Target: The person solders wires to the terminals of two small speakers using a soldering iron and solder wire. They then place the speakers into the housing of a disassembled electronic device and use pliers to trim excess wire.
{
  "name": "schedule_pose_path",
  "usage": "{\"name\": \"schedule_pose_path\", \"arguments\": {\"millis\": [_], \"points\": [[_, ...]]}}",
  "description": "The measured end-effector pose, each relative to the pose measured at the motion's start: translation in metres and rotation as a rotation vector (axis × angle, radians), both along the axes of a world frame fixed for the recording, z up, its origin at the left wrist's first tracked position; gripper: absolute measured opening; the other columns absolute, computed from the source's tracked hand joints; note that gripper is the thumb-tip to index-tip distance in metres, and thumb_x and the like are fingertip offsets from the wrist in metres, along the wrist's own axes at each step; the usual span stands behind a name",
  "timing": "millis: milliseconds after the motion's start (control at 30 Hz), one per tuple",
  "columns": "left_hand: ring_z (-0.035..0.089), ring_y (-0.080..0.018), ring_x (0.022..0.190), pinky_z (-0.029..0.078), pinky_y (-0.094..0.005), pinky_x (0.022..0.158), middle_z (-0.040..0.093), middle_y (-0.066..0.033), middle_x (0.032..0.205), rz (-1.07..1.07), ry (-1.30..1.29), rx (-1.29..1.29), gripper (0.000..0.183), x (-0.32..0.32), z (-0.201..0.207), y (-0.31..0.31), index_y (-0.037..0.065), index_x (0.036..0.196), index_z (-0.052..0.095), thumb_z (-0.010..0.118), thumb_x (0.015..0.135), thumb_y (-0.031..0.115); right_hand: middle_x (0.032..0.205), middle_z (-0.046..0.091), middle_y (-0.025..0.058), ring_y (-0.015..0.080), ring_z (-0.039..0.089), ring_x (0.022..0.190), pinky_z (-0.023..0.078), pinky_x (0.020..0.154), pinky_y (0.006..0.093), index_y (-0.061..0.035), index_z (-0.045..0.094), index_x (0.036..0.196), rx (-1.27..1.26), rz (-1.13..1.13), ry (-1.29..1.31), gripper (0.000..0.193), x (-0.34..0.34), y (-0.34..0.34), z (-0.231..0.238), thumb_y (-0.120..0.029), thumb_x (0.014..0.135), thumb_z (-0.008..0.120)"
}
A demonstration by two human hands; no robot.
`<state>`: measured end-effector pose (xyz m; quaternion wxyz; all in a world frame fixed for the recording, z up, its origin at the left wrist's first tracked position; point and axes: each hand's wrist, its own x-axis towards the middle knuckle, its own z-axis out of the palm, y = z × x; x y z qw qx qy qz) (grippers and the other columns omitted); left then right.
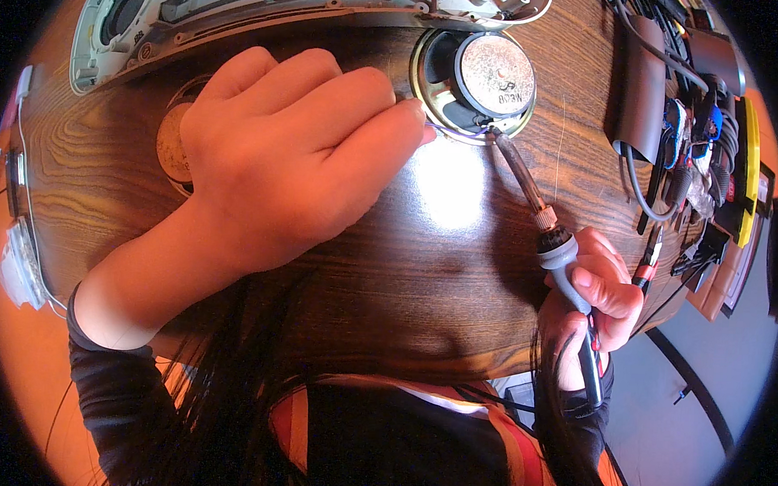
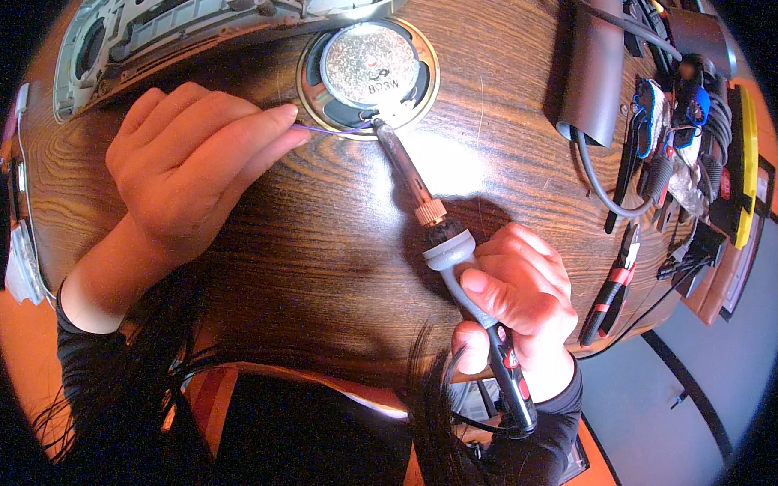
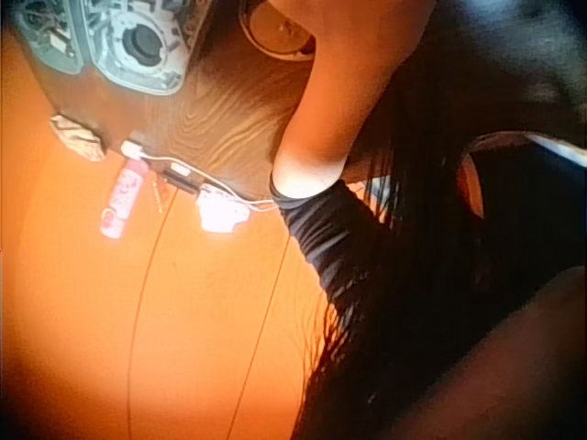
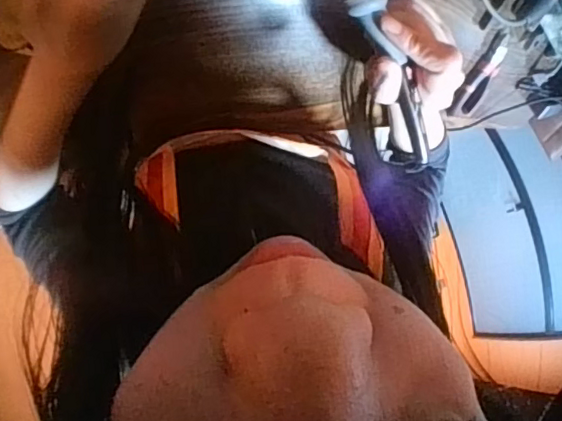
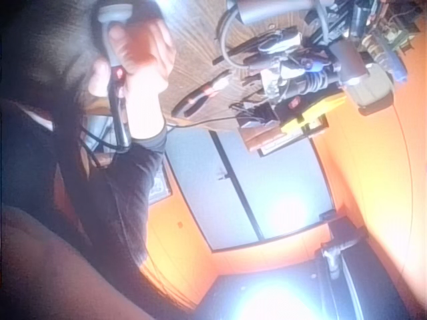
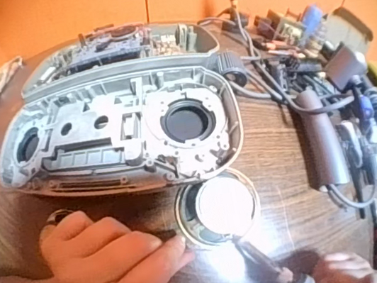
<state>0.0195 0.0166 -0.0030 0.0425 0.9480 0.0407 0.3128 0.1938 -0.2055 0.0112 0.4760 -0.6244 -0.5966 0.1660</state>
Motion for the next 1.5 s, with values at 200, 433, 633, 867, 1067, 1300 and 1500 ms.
{"name": "schedule_pose_path", "arguments": {"millis": [200,433,633,867,1067,1300,1500], "points": [[0.056,-0.0168,0.058,0.036,-0.0279,0.049,0.062,-0.0023,0.071,0.003,-0.004,-0.005,0.029,0.000,0.000,-0.001,0.007,0.087,0.069,0.081,0.062,0.013,0.065,0.055,0.0105,0.0206,0.050,0.059,0.040,0.058,0.0367,-0.0042,0.051,0.096,0.047,-0.005,-0.018,0.045,0.000,0.004,-0.001,-0.048,0.089,0.059],[0.056,-0.0170,0.058,0.036,-0.0281,0.050,0.062,-0.0023,0.071,0.001,-0.002,-0.002,0.028,0.000,0.000,0.000,0.007,0.087,0.069,0.081,0.063,0.013,0.066,0.054,0.0099,0.0195,0.049,0.058,0.039,0.058,0.0339,-0.0043,0.050,0.097,0.053,-0.012,-0.022,0.043,-0.003,0.003,-0.002,-0.046,0.089,0.059],[0.057,-0.0168,0.059,0.037,-0.0277,0.050,0.062,-0.0025,0.072,0.007,-0.018,0.004,0.028,0.001,0.000,0.000,0.007,0.088,0.069,0.081,0.063,0.014,0.062,0.051,0.0075,0.0174,0.045,0.055,0.037,0.054,0.0331,-0.0043,0.049,0.096,0.105,-0.031,-0.030,0.042,0.000,0.003,-0.006,-0.045,0.089,0.059],[0.058,-0.0175,0.062,0.041,-0.0275,0.053,0.064,-0.0025,0.075,0.033,-0.018,-0.031,0.029,0.002,0.001,-0.003,0.006,0.088,0.070,0.080,0.064,0.015,0.065,0.052,0.0087,0.0184,0.046,0.057,0.038,0.056,0.0343,-0.0038,0.050,0.095,0.109,-0.017,0.000,0.043,0.000,0.001,-0.007,-0.045,0.089,0.060],[0.057,-0.0171,0.061,0.039,-0.0273,0.052,0.062,-0.0016,0.073,0.002,-0.033,-0.029,0.027,0.001,0.000,-0.002,0.007,0.088,0.070,0.079,0.064,0.014,0.071,0.055,0.0109,0.0206,0.049,0.063,0.041,0.062,0.0372,-0.0033,0.051,0.097,0.093,-0.006,-0.014,0.045,0.003,-0.004,-0.006,-0.046,0.088,0.061],[0.056,-0.0159,0.060,0.035,-0.0267,0.049,0.061,-0.0010,0.072,-0.030,-0.030,0.004,0.026,0.000,0.000,0.000,0.009,0.087,0.069,0.078,0.063,0.012,0.075,0.056,0.0125,0.0233,0.052,0.070,0.043,0.068,0.0391,-0.0032,0.051,0.097,0.012,0.047,0.022,0.044,0.005,-0.007,0.002,-0.045,0.088,0.062],[0.056,-0.0161,0.060,0.035,-0.0269,0.049,0.061,-0.0012,0.072,-0.033,-0.044,0.008,0.025,0.000,-0.001,0.001,0.008,0.087,0.069,0.078,0.063,0.012,0.076,0.056,0.0121,0.0219,0.051,0.067,0.042,0.066,0.0381,-0.0030,0.051,0.098,0.060,0.004,-0.016,0.044,0.003,-0.006,-0.004,-0.045,0.088,0.061]]}}
